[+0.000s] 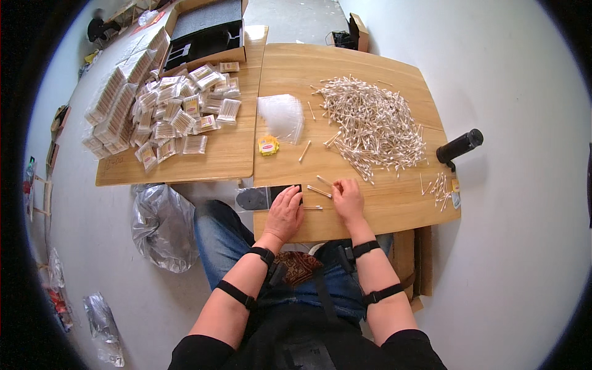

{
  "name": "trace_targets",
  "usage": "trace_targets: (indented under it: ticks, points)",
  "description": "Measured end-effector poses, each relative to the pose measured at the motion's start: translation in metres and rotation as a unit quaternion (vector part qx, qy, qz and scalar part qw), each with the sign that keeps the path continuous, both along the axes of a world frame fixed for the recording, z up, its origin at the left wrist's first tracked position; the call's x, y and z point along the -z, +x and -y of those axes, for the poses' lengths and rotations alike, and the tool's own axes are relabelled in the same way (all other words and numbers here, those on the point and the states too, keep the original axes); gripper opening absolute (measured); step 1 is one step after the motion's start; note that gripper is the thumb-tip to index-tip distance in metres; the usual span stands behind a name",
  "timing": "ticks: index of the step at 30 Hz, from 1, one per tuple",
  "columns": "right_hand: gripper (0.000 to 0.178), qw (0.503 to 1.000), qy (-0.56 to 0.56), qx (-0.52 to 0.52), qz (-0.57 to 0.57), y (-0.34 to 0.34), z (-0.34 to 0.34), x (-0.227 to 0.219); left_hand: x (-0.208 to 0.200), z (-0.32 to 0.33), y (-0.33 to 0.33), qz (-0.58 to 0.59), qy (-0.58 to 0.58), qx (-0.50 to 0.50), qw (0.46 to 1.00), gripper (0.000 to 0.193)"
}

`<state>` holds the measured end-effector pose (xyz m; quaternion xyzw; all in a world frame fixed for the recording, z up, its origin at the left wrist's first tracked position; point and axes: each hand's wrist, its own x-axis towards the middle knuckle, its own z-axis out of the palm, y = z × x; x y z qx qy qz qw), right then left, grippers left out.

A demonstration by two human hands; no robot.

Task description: The recorder is counting and placing cotton swabs into small plastic bags.

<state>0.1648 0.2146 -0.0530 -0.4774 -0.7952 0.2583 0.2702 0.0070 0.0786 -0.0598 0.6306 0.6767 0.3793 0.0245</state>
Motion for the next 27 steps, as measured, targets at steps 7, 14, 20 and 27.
trace_targets:
  ticks: [7, 14, 20, 27]
  points:
    - [0.011, 0.986, 0.023, -0.164, 0.034, -0.016, 0.016, -0.006, 0.001, 0.0, -0.002, -0.016, -0.03, -0.023, 0.999, 0.049]
    - [0.019, 0.997, -0.014, -0.077, -0.023, -0.045, -0.009, -0.006, 0.008, -0.002, -0.001, -0.07, -0.078, -0.025, 0.994, 0.038]
    - [0.018, 0.982, 0.123, -0.135, 0.049, -0.087, -0.031, -0.01, 0.001, -0.003, 0.001, -0.028, -0.07, -0.007, 0.997, 0.023]
    - [0.015, 0.98, 0.123, -0.136, 0.073, -0.087, -0.038, -0.005, 0.001, -0.002, -0.001, -0.043, -0.041, -0.017, 0.998, 0.015]
